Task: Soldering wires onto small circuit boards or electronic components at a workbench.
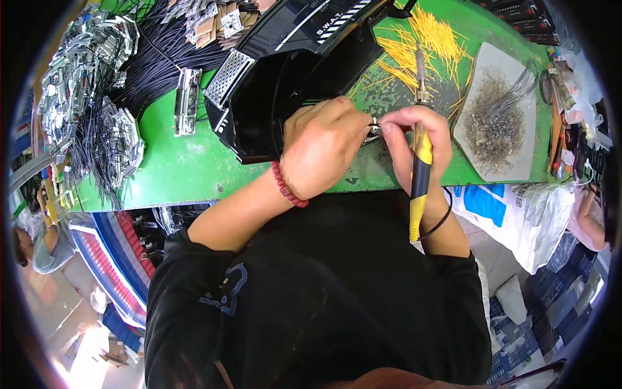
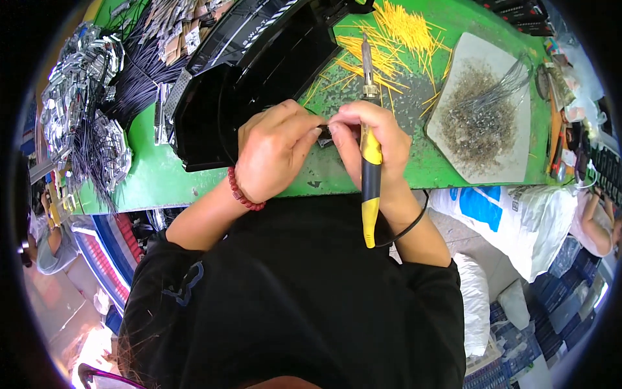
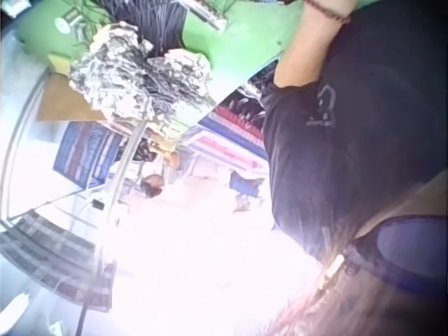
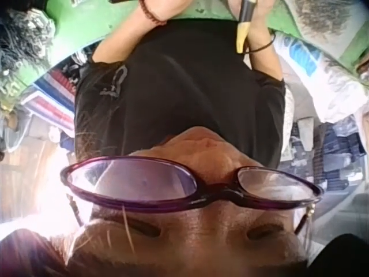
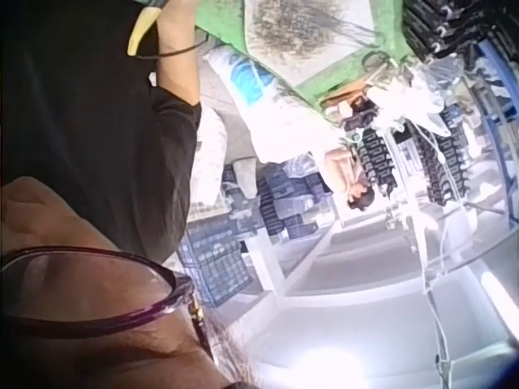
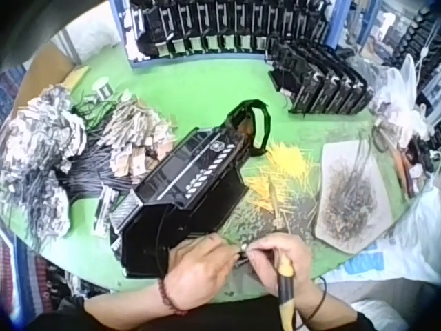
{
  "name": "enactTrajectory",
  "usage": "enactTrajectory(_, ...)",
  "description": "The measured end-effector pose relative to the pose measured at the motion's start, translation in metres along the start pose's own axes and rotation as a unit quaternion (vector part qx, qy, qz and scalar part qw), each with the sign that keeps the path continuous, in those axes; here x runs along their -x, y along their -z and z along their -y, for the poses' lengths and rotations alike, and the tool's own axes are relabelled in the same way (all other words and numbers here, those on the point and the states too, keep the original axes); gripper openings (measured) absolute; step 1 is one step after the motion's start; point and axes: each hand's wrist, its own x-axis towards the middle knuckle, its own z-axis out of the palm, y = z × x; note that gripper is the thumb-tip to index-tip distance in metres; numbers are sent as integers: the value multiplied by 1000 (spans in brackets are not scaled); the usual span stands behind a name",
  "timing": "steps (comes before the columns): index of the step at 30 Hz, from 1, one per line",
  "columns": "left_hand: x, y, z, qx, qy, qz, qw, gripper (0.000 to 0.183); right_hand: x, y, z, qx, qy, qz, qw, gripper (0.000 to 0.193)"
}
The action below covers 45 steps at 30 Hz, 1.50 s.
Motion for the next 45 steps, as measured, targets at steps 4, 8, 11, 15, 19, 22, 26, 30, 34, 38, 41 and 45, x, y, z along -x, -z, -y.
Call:
enactTrajectory(4,2,-3,5,76,15,-28,997,9,-3,0,-1,71,43,30,996,32)
enactTrajectory(8,-1,0,4,56,1,-24,998,9,6,1,-3,-8,-34,-22,999,32)
enactTrajectory(11,1,-1,5,40,-10,-21,999,8,10,3,-3,9,26,-19,999,31)
enactTrajectory(15,1,-3,3,36,-4,-29,999,8,12,5,-3,44,35,13,998,34)
enactTrajectory(19,3,-4,4,20,12,-7,1000,10,12,1,-2,11,15,8,1000,34)
enactTrajectory(22,3,-5,5,25,-8,-13,1000,9,11,2,-4,4,-48,30,998,32)
enactTrajectory(26,3,-6,6,36,21,-16,999,8,14,3,1,-10,-41,8,999,30)
enactTrajectory(30,4,-5,4,47,50,-9,998,7,22,9,0,64,36,13,997,26)
enactTrajectory(34,5,-5,4,38,34,-14,999,5,23,6,-6,77,84,-7,993,27)
enactTrajectory(38,6,-5,4,35,39,-15,999,5,23,6,-5,101,96,10,990,27)
enactTrajectory(41,5,-6,4,27,37,-19,999,5,24,6,-4,90,96,-4,991,28)
enactTrajectory(45,6,-9,5,37,44,-27,998,8,23,8,-3,83,85,32,992,28)
